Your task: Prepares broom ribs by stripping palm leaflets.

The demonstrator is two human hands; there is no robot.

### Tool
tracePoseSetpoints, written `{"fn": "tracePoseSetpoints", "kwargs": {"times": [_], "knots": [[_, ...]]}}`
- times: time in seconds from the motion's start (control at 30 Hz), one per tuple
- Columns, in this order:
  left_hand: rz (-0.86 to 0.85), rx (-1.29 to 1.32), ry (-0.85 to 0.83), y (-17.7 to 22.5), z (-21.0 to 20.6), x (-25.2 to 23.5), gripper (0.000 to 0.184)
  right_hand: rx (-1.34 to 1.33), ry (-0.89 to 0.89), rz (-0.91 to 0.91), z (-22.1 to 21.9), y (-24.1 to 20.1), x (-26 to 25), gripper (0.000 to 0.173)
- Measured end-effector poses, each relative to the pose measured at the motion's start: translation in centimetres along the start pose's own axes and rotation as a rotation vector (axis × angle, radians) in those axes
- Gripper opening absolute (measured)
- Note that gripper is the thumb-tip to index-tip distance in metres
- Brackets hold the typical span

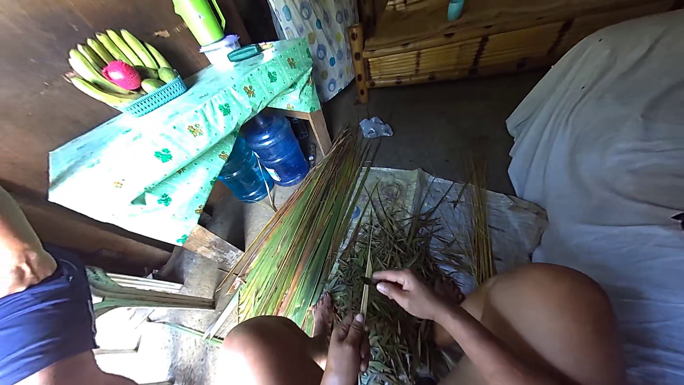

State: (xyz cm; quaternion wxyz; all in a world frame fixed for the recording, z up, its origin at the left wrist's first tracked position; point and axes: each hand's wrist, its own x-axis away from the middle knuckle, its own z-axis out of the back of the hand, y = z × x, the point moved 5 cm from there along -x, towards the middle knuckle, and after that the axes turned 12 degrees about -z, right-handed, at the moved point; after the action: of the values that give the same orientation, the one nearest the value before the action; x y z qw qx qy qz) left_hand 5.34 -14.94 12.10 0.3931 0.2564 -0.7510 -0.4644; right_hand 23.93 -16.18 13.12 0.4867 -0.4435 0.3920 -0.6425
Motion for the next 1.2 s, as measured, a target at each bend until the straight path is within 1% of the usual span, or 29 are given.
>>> {"fn": "tracePoseSetpoints", "kwargs": {"times": [0.13,0.27,0.33,0.4,0.47,0.57,0.67,0.77,0.83,0.9,1.03,1.07,1.13,1.2], "knots": [[0.009,0.032,0.017,0.1,0.1,0.1,0.033,0.055,0.008,-0.030,0.4,0.3,-0.8,0.032],[0.012,0.046,0.019,0.1,0.2,0.1,0.033,-0.014,0.000,-0.052,-0.1,0.2,-1.1,0.032],[-0.024,-0.016,0.058,0.1,0.2,-0.1,0.031,-0.066,-0.060,-0.106,-0.5,0.3,-0.9,0.032],[-0.097,-0.149,0.114,0.0,0.3,-0.6,0.027,-0.108,-0.128,-0.152,-1.4,0.1,-0.3,0.033],[-0.162,-0.288,0.144,0.0,0.5,-1.1,0.025,-0.148,-0.148,-0.182,-2.3,-0.2,0.2,0.034],[-0.188,-0.327,0.153,0.2,0.2,-1.3,0.025,-0.151,-0.069,-0.141,-2.5,0.1,0.1,0.034],[-0.147,-0.220,0.128,0.6,-0.3,-1.1,0.026,-0.010,0.070,0.005,-1.7,0.4,-0.3,0.032],[-0.074,-0.106,0.048,0.9,-0.8,-0.5,0.029,0.056,0.168,0.045,-0.5,0.7,-1.0,0.032],[-0.053,-0.067,0.007,0.7,-1.0,0.1,0.030,0.018,0.209,0.018,0.3,1.1,-1.4,0.032],[-0.049,-0.056,-0.016,0.3,-1.0,0.5,0.029,-0.068,0.226,-0.067,1.4,1.3,-1.8,0.035],[-0.066,-0.092,-0.022,0.1,-0.7,0.8,0.029,-0.269,0.367,-0.157,2.8,2.5,-2.6,0.033],[-0.068,-0.104,-0.017,0.2,-0.7,0.7,0.029,-0.303,0.368,-0.177,3.0,2.4,-2.5,0.032],[-0.067,-0.134,-0.001,0.6,-0.7,0.4,0.030,-0.320,0.250,-0.220,2.7,1.7,-1.8,0.030],[-0.077,-0.158,0.018,1.0,-0.6,-0.4,0.028,-0.260,0.044,-0.253,1.3,0.6,-0.7,0.029]]}}
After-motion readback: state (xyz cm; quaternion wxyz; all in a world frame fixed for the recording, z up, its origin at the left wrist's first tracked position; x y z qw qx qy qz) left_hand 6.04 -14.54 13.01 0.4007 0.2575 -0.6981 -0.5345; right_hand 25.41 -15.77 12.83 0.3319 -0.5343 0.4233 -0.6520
